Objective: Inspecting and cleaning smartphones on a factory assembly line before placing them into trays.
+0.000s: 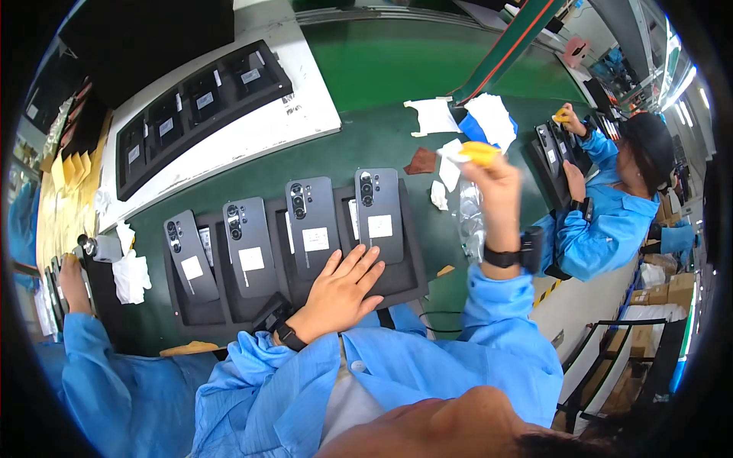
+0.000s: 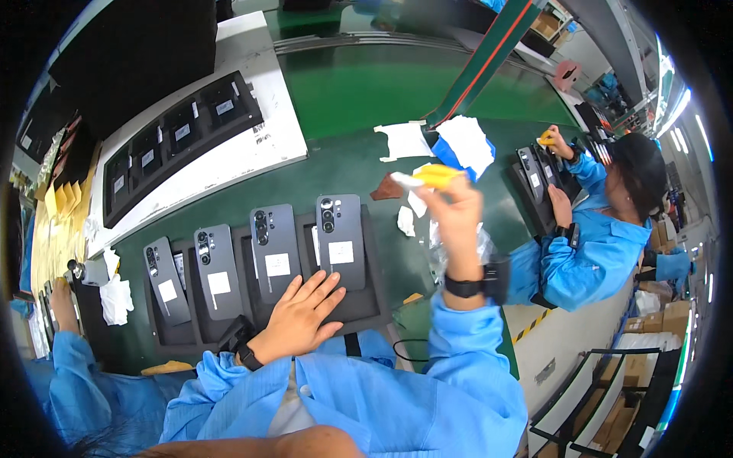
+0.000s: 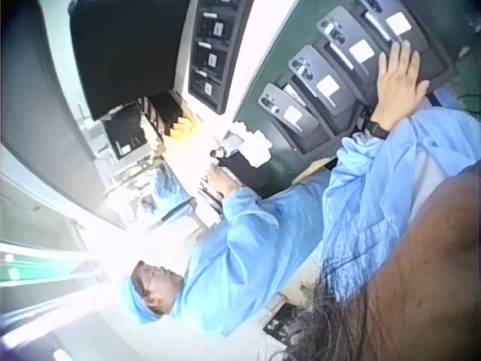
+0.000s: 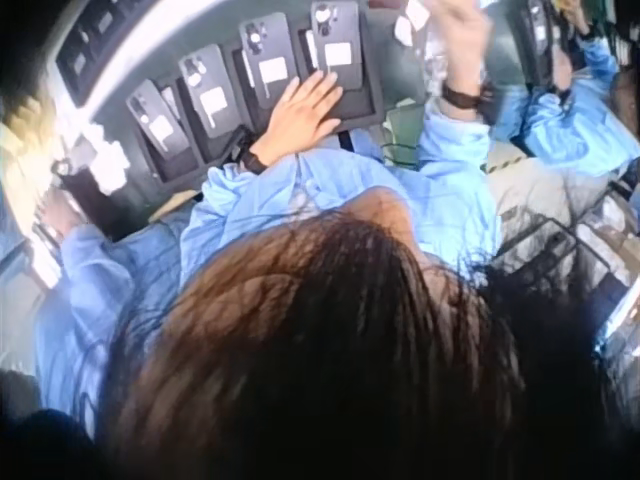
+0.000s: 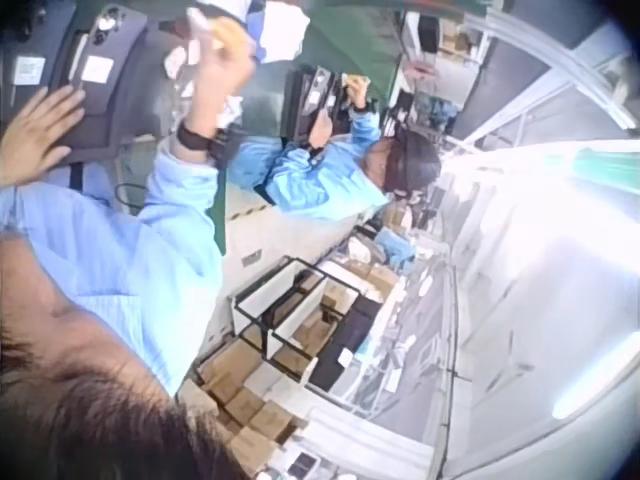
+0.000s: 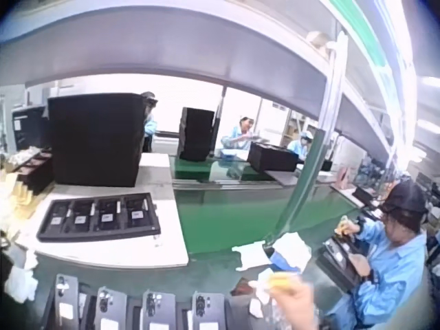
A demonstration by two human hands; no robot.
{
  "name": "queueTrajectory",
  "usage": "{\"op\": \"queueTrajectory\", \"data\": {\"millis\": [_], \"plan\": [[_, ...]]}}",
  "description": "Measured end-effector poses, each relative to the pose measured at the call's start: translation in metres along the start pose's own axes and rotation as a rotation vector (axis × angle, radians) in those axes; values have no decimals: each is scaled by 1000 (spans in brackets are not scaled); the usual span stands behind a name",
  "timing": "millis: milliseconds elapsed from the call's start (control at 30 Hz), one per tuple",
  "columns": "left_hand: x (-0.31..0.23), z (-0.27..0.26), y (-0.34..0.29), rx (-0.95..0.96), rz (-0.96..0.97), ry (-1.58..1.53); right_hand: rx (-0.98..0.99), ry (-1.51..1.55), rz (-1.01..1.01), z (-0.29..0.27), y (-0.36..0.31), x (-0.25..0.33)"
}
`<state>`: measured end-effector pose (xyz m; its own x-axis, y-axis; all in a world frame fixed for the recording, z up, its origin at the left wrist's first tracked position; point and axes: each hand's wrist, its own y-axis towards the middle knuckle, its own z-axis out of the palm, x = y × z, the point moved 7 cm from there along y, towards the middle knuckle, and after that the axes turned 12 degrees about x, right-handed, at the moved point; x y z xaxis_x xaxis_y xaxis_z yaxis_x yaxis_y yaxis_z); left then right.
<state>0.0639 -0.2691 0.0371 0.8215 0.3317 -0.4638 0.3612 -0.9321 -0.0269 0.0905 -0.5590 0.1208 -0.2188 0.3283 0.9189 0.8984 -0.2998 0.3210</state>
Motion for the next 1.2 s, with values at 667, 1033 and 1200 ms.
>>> {"op": "queueTrajectory", "data": {"millis": [667,1033,1200], "plan": [[0,-3,0,-9,-17,19,-25,-565,170,-30,85,-96],[2,1,7,-60,0,54,-70,-1106,200,-6,125,-151],[4,1,5,-39,-40,79,34,-1209,138,8,130,-143]]}}
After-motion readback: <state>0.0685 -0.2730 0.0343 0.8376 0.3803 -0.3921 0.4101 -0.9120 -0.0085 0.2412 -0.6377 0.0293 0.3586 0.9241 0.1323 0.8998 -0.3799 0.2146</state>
